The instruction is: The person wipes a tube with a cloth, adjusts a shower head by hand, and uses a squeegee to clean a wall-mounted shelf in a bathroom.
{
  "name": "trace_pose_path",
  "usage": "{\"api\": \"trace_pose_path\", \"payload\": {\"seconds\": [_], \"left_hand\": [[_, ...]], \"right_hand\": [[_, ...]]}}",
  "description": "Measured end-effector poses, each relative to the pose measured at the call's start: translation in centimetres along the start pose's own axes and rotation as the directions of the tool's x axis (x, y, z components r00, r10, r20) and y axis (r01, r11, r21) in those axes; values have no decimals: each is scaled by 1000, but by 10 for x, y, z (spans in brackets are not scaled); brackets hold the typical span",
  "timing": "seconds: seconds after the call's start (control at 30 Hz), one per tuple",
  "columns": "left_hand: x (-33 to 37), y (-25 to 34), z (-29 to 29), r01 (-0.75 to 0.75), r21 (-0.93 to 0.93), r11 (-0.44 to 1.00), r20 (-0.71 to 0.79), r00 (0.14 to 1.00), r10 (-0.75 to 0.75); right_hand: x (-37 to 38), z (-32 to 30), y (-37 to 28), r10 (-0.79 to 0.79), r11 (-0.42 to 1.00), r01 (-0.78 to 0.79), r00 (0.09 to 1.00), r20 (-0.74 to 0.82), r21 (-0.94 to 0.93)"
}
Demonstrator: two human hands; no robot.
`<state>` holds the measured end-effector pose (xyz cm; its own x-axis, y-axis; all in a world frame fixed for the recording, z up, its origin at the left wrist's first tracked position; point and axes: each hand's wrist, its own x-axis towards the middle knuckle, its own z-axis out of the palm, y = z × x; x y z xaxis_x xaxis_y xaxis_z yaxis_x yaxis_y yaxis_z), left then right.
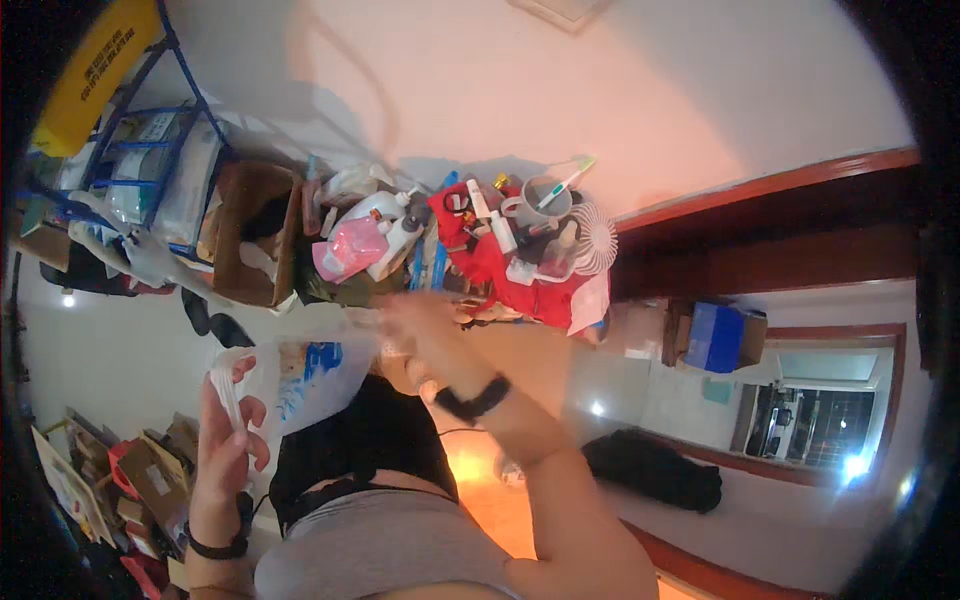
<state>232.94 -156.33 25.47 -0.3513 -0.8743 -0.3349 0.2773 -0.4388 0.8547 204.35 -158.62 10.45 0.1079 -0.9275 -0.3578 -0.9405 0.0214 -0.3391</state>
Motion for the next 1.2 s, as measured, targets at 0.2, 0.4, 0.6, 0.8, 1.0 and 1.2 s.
{"api": "trace_pose_path", "payload": {"seconds": [0.2,0.4,0.6,0.8,1.0,1.2], "left_hand": [[12,-5,13,135,197,971,-25,991,-133],[17,-8,8,150,230,962,-86,987,-134],[20,-11,4,140,231,963,-129,985,-112],[31,3,-21,230,387,893,-16,970,-243],[34,-5,-36,2,692,722,43,998,-44],[46,22,-36,16,493,870,250,955,-159]], "right_hand": [[33,-77,107,-6,851,-360,723,-691,-383],[75,-67,131,152,784,-478,767,-623,-397],[70,-81,126,175,877,-434,686,-707,-205],[26,-109,87,310,951,-234,676,-669,204],[-24,-137,22,373,644,74,839,-397,761],[-55,-150,-41,267,630,164,872,-410,759]]}}
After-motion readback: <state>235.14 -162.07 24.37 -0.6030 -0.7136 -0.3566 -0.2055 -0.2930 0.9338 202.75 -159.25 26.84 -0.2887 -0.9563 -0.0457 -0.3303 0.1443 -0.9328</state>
